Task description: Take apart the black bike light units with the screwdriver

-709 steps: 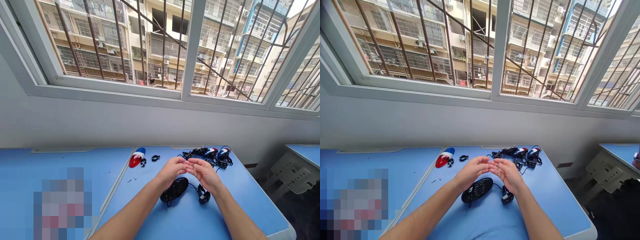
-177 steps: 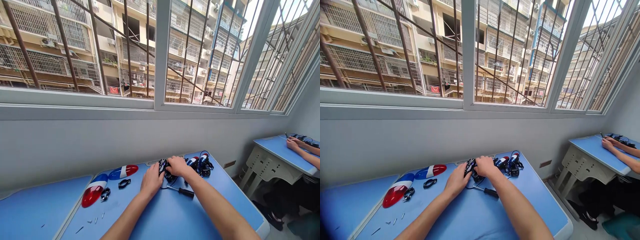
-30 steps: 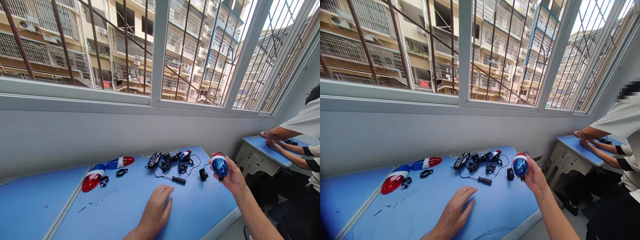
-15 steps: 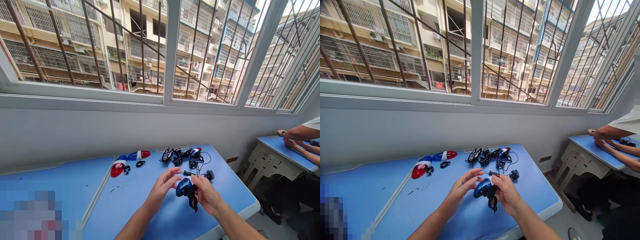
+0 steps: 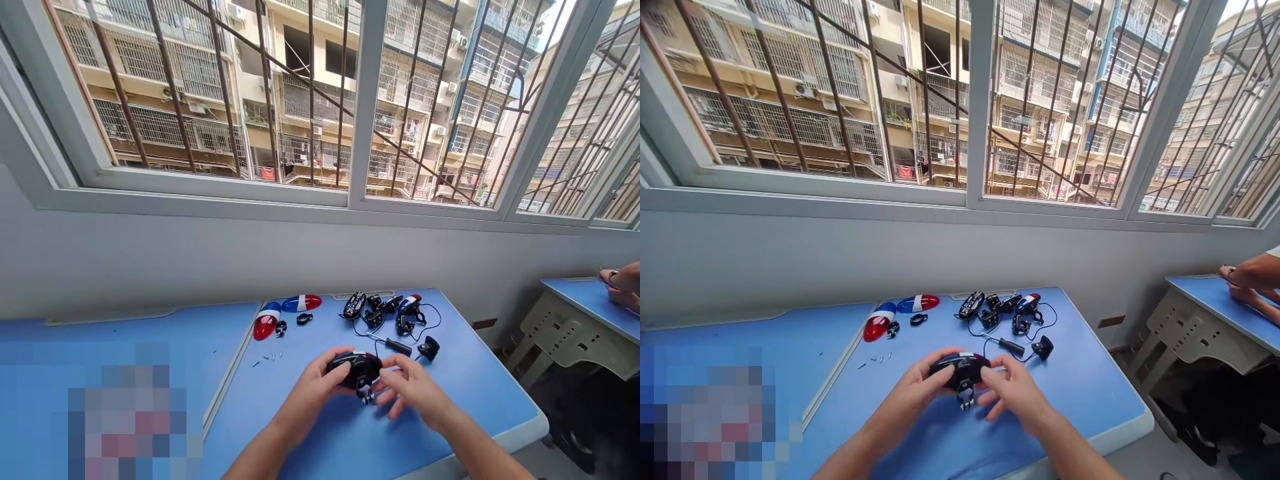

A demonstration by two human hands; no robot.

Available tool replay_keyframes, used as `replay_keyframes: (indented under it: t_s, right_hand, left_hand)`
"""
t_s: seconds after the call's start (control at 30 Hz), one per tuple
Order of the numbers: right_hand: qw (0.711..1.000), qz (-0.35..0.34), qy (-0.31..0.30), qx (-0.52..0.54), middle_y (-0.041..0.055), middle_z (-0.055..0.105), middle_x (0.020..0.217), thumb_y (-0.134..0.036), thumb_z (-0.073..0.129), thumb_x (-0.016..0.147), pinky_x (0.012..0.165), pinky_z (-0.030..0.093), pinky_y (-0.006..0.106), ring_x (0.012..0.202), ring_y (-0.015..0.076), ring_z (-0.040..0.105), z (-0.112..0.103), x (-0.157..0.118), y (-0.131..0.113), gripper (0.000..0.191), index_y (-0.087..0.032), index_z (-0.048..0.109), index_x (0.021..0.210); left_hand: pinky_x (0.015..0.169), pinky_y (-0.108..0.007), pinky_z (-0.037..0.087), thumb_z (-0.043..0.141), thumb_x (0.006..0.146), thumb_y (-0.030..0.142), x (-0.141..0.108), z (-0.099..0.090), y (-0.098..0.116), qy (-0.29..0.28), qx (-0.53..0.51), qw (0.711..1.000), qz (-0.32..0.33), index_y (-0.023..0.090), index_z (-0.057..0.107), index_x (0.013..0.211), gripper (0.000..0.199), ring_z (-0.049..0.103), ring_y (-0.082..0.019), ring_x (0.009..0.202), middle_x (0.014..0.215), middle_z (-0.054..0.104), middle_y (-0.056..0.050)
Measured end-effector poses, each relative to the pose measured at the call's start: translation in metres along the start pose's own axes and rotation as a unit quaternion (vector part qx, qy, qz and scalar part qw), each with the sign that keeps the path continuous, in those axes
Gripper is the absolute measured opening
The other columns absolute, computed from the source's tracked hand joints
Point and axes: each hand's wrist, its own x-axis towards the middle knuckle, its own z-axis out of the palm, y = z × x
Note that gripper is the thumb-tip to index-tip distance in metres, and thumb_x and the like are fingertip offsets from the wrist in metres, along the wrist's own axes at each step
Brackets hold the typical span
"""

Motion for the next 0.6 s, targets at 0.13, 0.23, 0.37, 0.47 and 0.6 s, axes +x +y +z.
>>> replay_keyframes:
  t_s: [0.13,0.23,0.37,0.47,0.6]
  right_hand:
    - [0.992,-0.04,-0.007,-0.124,0.0055,0.069,0.081,-0.045,0.072,0.069,0.048,0.048,0.022,0.075,0.0191,0.068,-0.015,0.009,0.005,0.038,-0.017,0.059,0.091]
    - [0.978,-0.106,0.007,-0.182,0.0055,0.069,0.084,-0.034,0.062,0.078,0.052,0.049,0.024,0.078,0.0191,0.066,-0.018,0.016,0.011,0.023,-0.017,0.061,0.093]
    - [0.935,-0.199,0.02,-0.294,0.0064,0.071,0.095,-0.023,0.056,0.081,0.06,0.051,0.027,0.08,0.0186,0.065,-0.012,0.021,0.017,0.018,-0.018,0.065,0.096]
    - [0.91,-0.229,-0.02,-0.346,0.0079,0.069,0.108,-0.018,0.057,0.08,0.063,0.052,0.028,0.085,0.0198,0.067,-0.006,0.021,0.02,0.031,-0.02,0.064,0.11]
    - [0.881,-0.254,-0.03,-0.397,0.0137,0.057,0.133,-0.021,0.068,0.075,0.077,0.055,0.036,0.105,0.0263,0.063,0.0,0.023,0.024,0.067,-0.02,0.045,0.139]
  left_hand:
    - [0.071,-0.033,0.056,0.075,0.075,0.045,-0.001,-0.011,0.005,-0.003,-0.066,0.996,-0.055,0.014,0.065,0.105,0.044,0.067,-0.026,0.089,0.099,0.073,-0.011]
    - [0.066,-0.031,0.056,0.077,0.073,0.045,0.001,-0.017,0.002,0.0,-0.074,0.993,-0.088,0.013,0.066,0.101,0.044,0.068,-0.025,0.082,0.094,0.074,-0.011]
    - [0.058,-0.029,0.056,0.078,0.069,0.051,0.006,-0.024,-0.006,0.023,-0.063,0.99,-0.121,0.012,0.065,0.097,0.049,0.069,-0.023,0.07,0.083,0.074,-0.011]
    - [0.052,-0.026,0.054,0.076,0.069,0.054,0.007,-0.025,-0.005,0.036,-0.043,0.991,-0.123,0.012,0.065,0.095,0.051,0.069,-0.021,0.066,0.08,0.073,-0.009]
    - [0.046,-0.023,0.052,0.075,0.069,0.056,0.004,-0.02,0.003,0.046,-0.014,0.992,-0.119,0.012,0.063,0.092,0.051,0.068,-0.019,0.063,0.08,0.072,-0.009]
